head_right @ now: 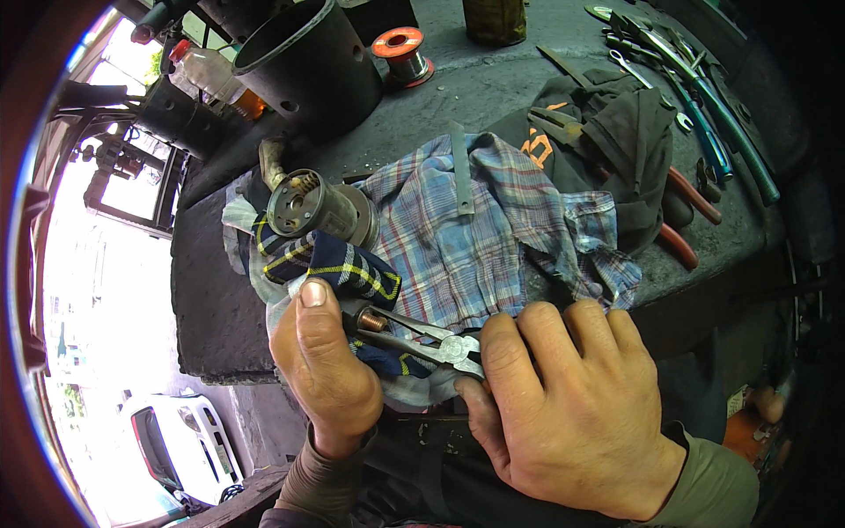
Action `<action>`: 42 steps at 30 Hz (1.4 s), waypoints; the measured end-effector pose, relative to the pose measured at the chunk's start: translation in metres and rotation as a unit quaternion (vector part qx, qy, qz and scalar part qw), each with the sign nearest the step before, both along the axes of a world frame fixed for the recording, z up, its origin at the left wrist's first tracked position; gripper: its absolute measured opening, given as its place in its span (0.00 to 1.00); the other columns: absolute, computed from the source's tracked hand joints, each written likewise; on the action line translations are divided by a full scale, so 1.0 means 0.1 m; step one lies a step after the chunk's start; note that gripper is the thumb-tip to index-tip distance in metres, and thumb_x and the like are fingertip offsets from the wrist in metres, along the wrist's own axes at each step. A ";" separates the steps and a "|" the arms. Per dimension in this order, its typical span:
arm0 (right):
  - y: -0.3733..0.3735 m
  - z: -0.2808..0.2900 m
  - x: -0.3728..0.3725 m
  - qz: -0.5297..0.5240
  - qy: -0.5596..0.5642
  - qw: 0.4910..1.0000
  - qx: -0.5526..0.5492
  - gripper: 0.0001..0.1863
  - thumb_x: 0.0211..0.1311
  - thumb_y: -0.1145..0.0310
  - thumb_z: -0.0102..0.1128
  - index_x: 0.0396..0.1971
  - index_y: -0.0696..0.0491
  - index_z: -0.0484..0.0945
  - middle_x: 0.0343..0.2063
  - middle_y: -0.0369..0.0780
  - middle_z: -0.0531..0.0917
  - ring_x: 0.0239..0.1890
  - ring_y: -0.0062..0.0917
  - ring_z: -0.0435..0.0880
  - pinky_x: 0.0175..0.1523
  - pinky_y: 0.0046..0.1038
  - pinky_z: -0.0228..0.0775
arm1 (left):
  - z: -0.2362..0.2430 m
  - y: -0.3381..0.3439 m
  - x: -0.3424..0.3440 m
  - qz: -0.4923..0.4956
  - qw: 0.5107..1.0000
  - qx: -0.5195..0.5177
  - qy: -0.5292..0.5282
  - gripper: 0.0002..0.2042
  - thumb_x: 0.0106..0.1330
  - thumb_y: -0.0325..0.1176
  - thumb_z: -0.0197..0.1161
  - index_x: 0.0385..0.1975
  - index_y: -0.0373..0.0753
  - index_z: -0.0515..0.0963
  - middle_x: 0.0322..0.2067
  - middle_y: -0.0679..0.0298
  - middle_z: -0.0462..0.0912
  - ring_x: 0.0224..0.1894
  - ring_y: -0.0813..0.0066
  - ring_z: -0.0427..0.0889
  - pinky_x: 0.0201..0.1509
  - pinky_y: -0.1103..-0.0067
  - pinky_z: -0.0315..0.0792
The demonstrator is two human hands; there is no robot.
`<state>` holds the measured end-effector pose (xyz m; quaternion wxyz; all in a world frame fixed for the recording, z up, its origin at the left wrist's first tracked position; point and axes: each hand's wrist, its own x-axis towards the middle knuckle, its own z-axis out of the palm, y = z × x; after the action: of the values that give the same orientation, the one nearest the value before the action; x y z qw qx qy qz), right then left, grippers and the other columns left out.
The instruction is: The person disassembles a small cylindrical electrical component, removes internal parts, and uses pliers to adjust or remove a copper piece. The person then wipes the component with a cloth and continues manipulating the parts on a workbench.
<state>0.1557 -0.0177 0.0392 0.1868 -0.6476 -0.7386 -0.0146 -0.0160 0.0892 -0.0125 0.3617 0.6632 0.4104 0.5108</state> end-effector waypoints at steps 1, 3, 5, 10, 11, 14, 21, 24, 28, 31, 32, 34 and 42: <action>0.00 0.00 0.00 0.000 0.002 1.000 -0.001 0.20 0.62 0.58 0.72 0.44 0.58 0.83 0.33 0.41 0.77 0.33 0.35 0.76 0.38 0.38 0.67 | 0.00 0.00 0.00 -0.001 1.000 0.004 0.004 0.20 0.85 0.33 0.51 0.25 0.32 0.71 0.16 0.65 0.62 0.19 0.75 0.57 0.24 0.68 0.52; 0.00 0.00 0.00 0.001 0.007 1.000 -0.004 0.20 0.62 0.58 0.72 0.44 0.58 0.83 0.33 0.41 0.77 0.33 0.35 0.76 0.38 0.38 0.67 | 0.00 0.01 -0.01 -0.002 1.000 0.004 0.003 0.20 0.85 0.33 0.51 0.25 0.32 0.71 0.16 0.65 0.62 0.19 0.75 0.57 0.24 0.68 0.52; 0.00 0.01 0.01 0.002 0.012 1.000 -0.006 0.20 0.61 0.59 0.73 0.45 0.58 0.83 0.33 0.41 0.77 0.33 0.35 0.76 0.37 0.38 0.67 | 0.01 0.00 0.00 -0.002 1.000 0.004 0.004 0.20 0.85 0.33 0.51 0.25 0.32 0.70 0.16 0.65 0.61 0.19 0.74 0.57 0.24 0.68 0.52; -0.01 0.02 0.00 0.001 0.022 1.000 -0.016 0.19 0.62 0.59 0.73 0.44 0.58 0.82 0.33 0.41 0.77 0.32 0.35 0.76 0.37 0.37 0.67 | 0.01 0.00 -0.02 0.001 1.000 0.012 0.020 0.20 0.85 0.34 0.51 0.24 0.33 0.70 0.16 0.65 0.61 0.19 0.73 0.57 0.25 0.68 0.52; -0.01 0.02 0.00 0.000 0.025 1.000 -0.018 0.19 0.62 0.59 0.73 0.44 0.58 0.82 0.33 0.41 0.77 0.32 0.35 0.76 0.37 0.37 0.67 | 0.01 0.00 -0.02 -0.001 1.000 0.009 0.021 0.20 0.85 0.34 0.51 0.25 0.33 0.70 0.16 0.65 0.61 0.19 0.73 0.57 0.25 0.68 0.52; -0.02 0.03 0.02 0.010 0.035 0.999 -0.037 0.24 0.56 0.64 0.75 0.48 0.62 0.81 0.36 0.43 0.80 0.33 0.38 0.75 0.38 0.38 0.68 | -0.01 0.00 -0.02 0.001 1.000 0.004 0.017 0.20 0.85 0.34 0.51 0.25 0.32 0.71 0.16 0.64 0.62 0.19 0.73 0.57 0.25 0.68 0.53; -0.02 0.01 0.00 0.003 0.052 0.998 -0.032 0.20 0.62 0.60 0.72 0.45 0.59 0.82 0.33 0.41 0.77 0.32 0.36 0.76 0.36 0.38 0.68 | -0.01 0.00 0.01 0.004 1.000 0.012 0.007 0.20 0.85 0.34 0.51 0.26 0.32 0.72 0.16 0.64 0.63 0.19 0.74 0.58 0.25 0.68 0.53; -0.02 0.02 0.00 0.002 0.055 0.998 -0.036 0.19 0.62 0.60 0.72 0.45 0.58 0.82 0.33 0.41 0.77 0.32 0.36 0.76 0.36 0.37 0.68 | -0.05 0.02 -0.03 -0.005 1.000 0.014 0.018 0.19 0.85 0.34 0.51 0.27 0.31 0.73 0.16 0.64 0.65 0.19 0.75 0.59 0.24 0.69 0.54; -0.02 0.01 0.01 0.004 0.061 0.997 -0.036 0.19 0.62 0.60 0.72 0.45 0.58 0.82 0.33 0.41 0.77 0.32 0.35 0.76 0.36 0.37 0.68 | 0.04 -0.03 0.03 -0.001 1.000 -0.024 -0.010 0.19 0.85 0.34 0.50 0.29 0.31 0.75 0.17 0.64 0.68 0.19 0.75 0.63 0.24 0.70 0.58; -0.03 0.01 0.01 0.002 0.062 0.997 -0.036 0.19 0.62 0.60 0.72 0.45 0.59 0.82 0.33 0.41 0.77 0.32 0.35 0.76 0.36 0.37 0.69 | 0.06 -0.02 -0.01 -0.018 1.000 -0.024 0.006 0.19 0.85 0.34 0.49 0.30 0.31 0.77 0.17 0.63 0.69 0.19 0.75 0.65 0.24 0.71 0.60; -0.03 0.01 0.01 0.000 0.062 0.997 -0.036 0.19 0.62 0.60 0.72 0.45 0.59 0.82 0.33 0.41 0.77 0.32 0.35 0.76 0.36 0.37 0.69 | 0.04 -0.02 -0.01 -0.016 1.000 -0.012 0.004 0.19 0.85 0.34 0.50 0.30 0.31 0.77 0.17 0.63 0.69 0.19 0.75 0.65 0.24 0.71 0.59; -0.03 0.01 0.01 0.001 0.062 0.997 -0.036 0.19 0.62 0.60 0.72 0.45 0.59 0.82 0.33 0.41 0.77 0.32 0.35 0.76 0.36 0.37 0.69 | -0.02 -0.01 0.00 -0.010 1.000 0.010 0.002 0.18 0.85 0.33 0.50 0.30 0.31 0.77 0.18 0.63 0.69 0.19 0.75 0.65 0.24 0.70 0.59; -0.06 0.02 0.01 0.000 0.067 0.997 -0.031 0.19 0.62 0.60 0.73 0.45 0.58 0.83 0.34 0.42 0.78 0.34 0.37 0.78 0.38 0.37 0.70 | -0.06 -0.01 -0.04 -0.005 0.998 0.048 0.035 0.16 0.84 0.31 0.52 0.31 0.31 0.76 0.18 0.62 0.69 0.20 0.68 0.65 0.26 0.68 0.59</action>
<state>0.1571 -0.0232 0.0410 0.2156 -0.6529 -0.7242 0.0521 -0.0199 0.0878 -0.0188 0.3174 0.6993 0.3950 0.5042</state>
